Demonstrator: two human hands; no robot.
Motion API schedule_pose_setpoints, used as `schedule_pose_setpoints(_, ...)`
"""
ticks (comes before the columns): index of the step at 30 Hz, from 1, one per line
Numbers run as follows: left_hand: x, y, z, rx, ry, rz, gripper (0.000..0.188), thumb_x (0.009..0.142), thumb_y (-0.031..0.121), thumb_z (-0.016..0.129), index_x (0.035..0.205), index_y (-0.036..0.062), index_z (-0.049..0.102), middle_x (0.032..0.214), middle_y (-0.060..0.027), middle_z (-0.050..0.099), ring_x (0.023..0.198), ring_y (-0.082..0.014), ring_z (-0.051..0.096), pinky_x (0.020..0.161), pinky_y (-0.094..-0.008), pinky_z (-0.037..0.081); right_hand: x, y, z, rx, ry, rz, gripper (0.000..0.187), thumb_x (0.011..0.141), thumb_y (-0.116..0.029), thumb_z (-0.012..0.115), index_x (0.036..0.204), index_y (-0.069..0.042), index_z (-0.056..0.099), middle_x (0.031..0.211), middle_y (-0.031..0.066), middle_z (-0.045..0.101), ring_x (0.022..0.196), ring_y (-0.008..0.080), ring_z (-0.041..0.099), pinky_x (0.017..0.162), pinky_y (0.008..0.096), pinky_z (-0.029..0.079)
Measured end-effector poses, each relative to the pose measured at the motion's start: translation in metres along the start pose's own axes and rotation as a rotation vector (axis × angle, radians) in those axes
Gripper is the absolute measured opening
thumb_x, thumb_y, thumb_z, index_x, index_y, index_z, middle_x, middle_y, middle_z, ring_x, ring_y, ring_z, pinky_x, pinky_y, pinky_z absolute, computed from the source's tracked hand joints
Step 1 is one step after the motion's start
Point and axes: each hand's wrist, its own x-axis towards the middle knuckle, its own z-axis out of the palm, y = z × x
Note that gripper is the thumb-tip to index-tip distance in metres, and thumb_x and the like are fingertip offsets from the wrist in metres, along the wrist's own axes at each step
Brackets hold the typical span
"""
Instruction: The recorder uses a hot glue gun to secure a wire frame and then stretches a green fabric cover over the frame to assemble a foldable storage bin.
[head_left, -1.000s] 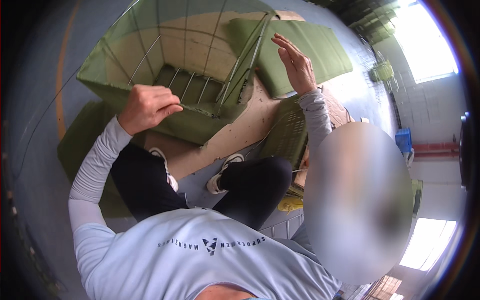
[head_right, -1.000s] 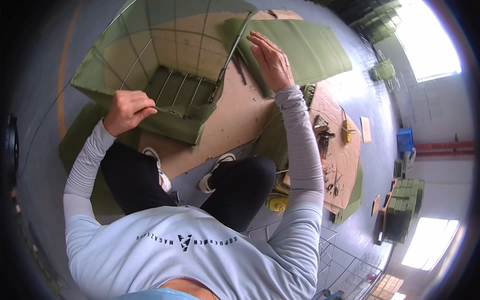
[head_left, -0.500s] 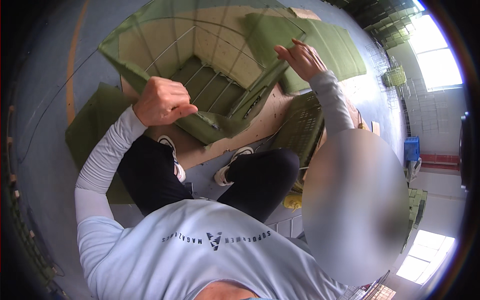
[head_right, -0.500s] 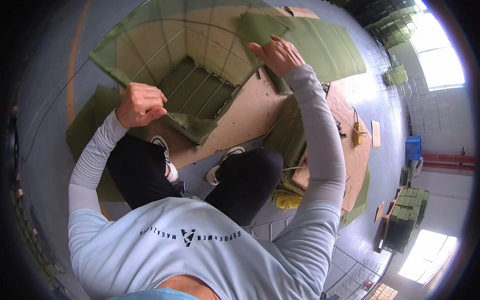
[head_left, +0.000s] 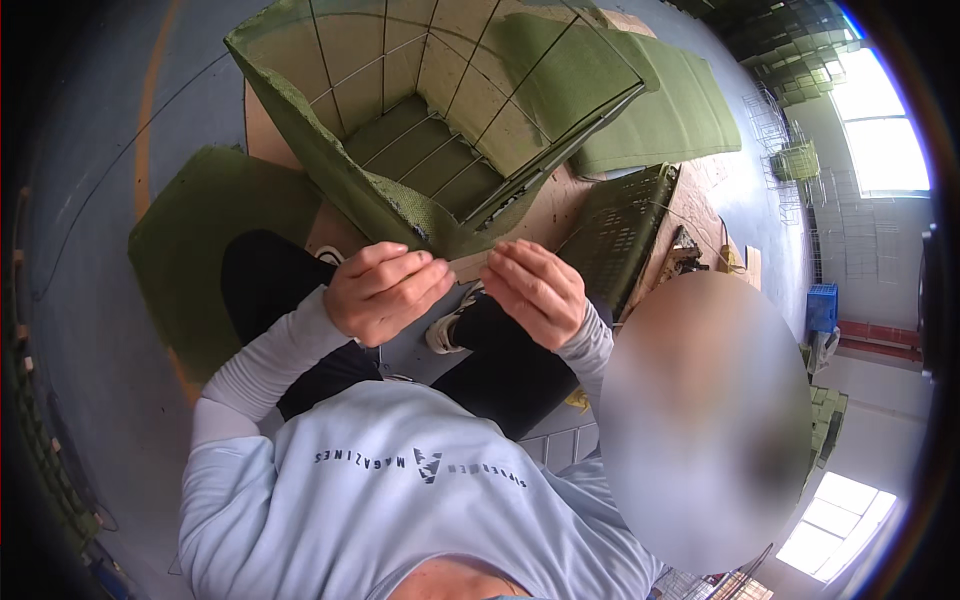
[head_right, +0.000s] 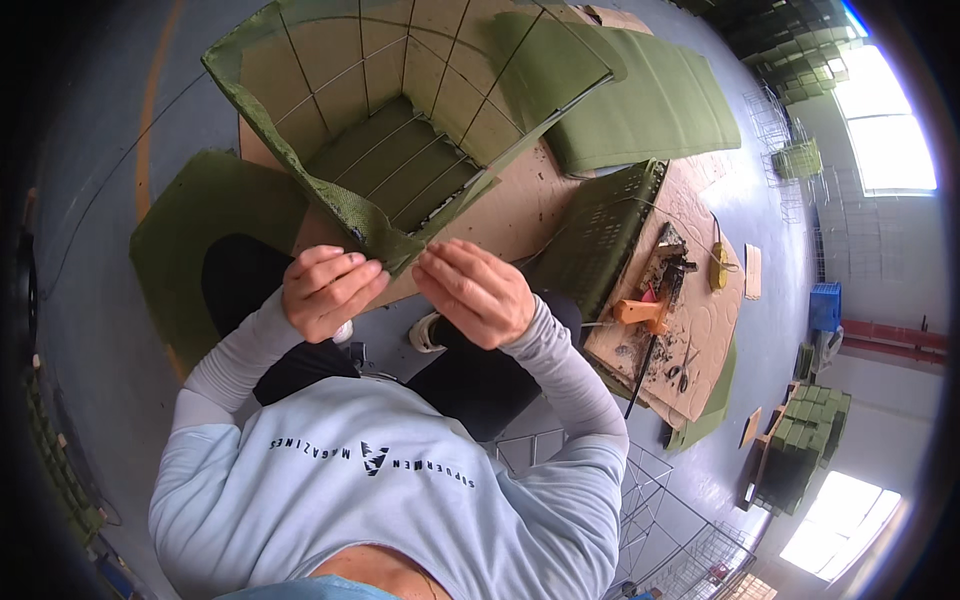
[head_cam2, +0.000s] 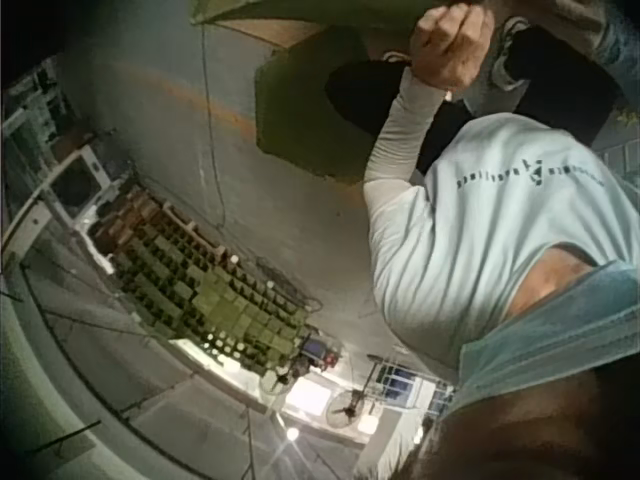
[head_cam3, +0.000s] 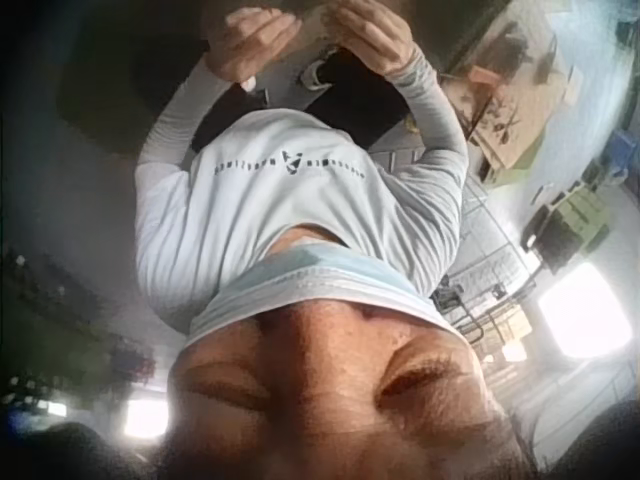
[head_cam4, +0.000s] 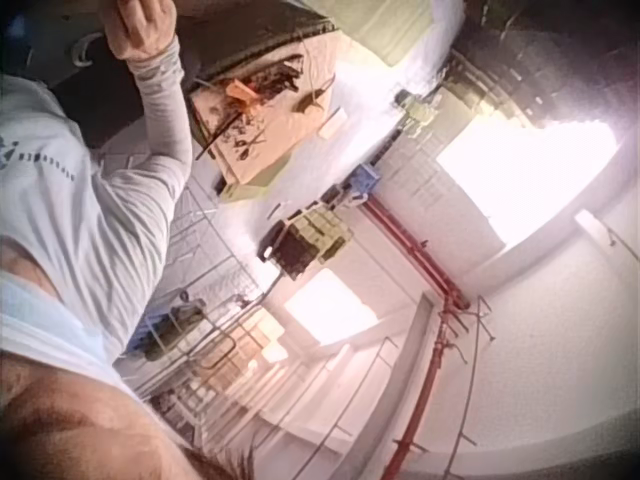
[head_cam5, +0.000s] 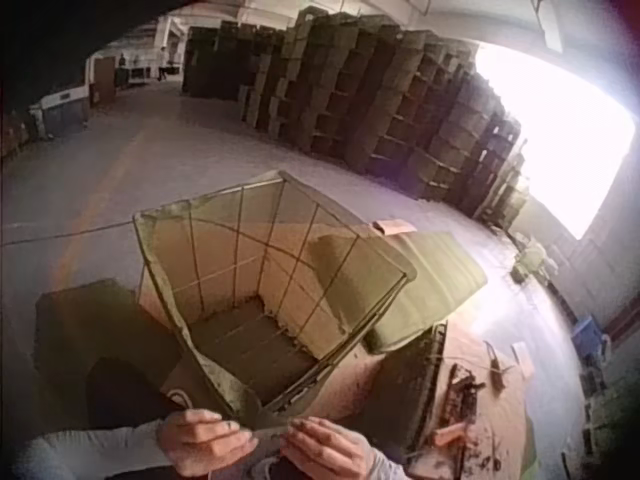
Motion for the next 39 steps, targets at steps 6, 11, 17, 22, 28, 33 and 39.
schedule_pose_setpoints(6,0.007,0.004,0.010,0.053,-0.020,-0.084,0.015,0.075,0.009,0.071,0.089,0.0071,0.072,0.095,-0.0023,0.065,0.090,-0.0173,0.059,0.080,-0.0345,0.050,-0.001,0.015,0.013,-0.015,0.055,-0.003,0.033,0.063,-0.006,0.067,0.094,0.006,0.068,0.102,0.0176,0.064,0.098,0.0302,0.063,0.085,0.0403,0.055)
schedule_pose_setpoints(11,-0.004,0.010,0.014,0.021,0.010,-0.095,0.015,0.077,0.008,0.069,0.092,0.0053,0.071,0.093,-0.0040,0.063,0.092,-0.0192,0.060,0.079,-0.0363,0.052,0.004,0.017,0.017,-0.021,0.066,-0.005,0.035,0.063,-0.007,0.067,0.095,0.005,0.068,0.103,0.0173,0.064,0.099,0.0299,0.063,0.085,0.0405,0.056)
schedule_pose_setpoints(17,0.003,0.009,0.008,-0.014,-0.057,-0.167,0.021,0.076,0.009,0.068,0.097,0.0044,0.069,0.099,-0.0050,0.063,0.091,-0.0200,0.061,0.080,-0.0374,0.050,0.014,0.024,0.017,-0.018,0.012,0.011,0.037,0.062,-0.009,0.066,0.095,0.006,0.066,0.102,0.0161,0.062,0.096,0.0301,0.062,0.084,0.0398,0.055)
schedule_pose_setpoints(22,0.007,0.013,0.002,0.003,-0.126,-0.248,0.025,0.075,0.009,0.069,0.099,0.0041,0.068,0.100,-0.0060,0.064,0.092,-0.0217,0.062,0.087,-0.0394,0.044,0.033,0.035,0.008,0.173,-0.139,0.048,0.032,0.061,-0.009,0.064,0.091,0.004,0.062,0.095,0.0137,0.059,0.088,0.0296,0.059,0.075,0.0381,0.052)
schedule_pose_setpoints(28,0.028,0.027,-0.004,0.026,-0.242,-0.426,0.030,0.069,0.005,0.073,0.098,0.0023,0.067,0.100,-0.0066,0.063,0.097,-0.0231,0.059,0.093,-0.0430,0.040,0.052,0.059,0.005,0.584,-0.371,0.152,0.015,0.074,-0.009,0.065,0.086,0.001,0.062,0.087,0.0109,0.059,0.082,0.0294,0.057,0.073,0.0371,0.049)
schedule_pose_setpoints(33,0.050,0.023,-0.006,-0.005,-0.350,-0.529,0.023,0.070,0.004,0.072,0.092,0.0005,0.065,0.094,-0.0060,0.060,0.095,-0.0241,0.057,0.096,-0.0465,0.039,0.050,0.071,0.010,0.745,-0.476,0.165,0.009,0.081,-0.011,0.065,0.084,-0.002,0.064,0.080,0.0089,0.061,0.079,0.0295,0.057,0.071,0.0392,0.048)
schedule_pose_setpoints(39,0.051,0.004,-0.013,-0.215,-0.466,-0.518,0.013,0.073,0.003,0.068,0.084,-0.0009,0.063,0.084,-0.0074,0.056,0.091,-0.0257,0.054,0.100,-0.0459,0.037,0.054,0.059,0.000,0.579,-0.426,0.159,0.011,0.079,-0.011,0.066,0.085,-0.002,0.065,0.082,0.0083,0.063,0.083,0.0273,0.059,0.074,0.0374,0.050)
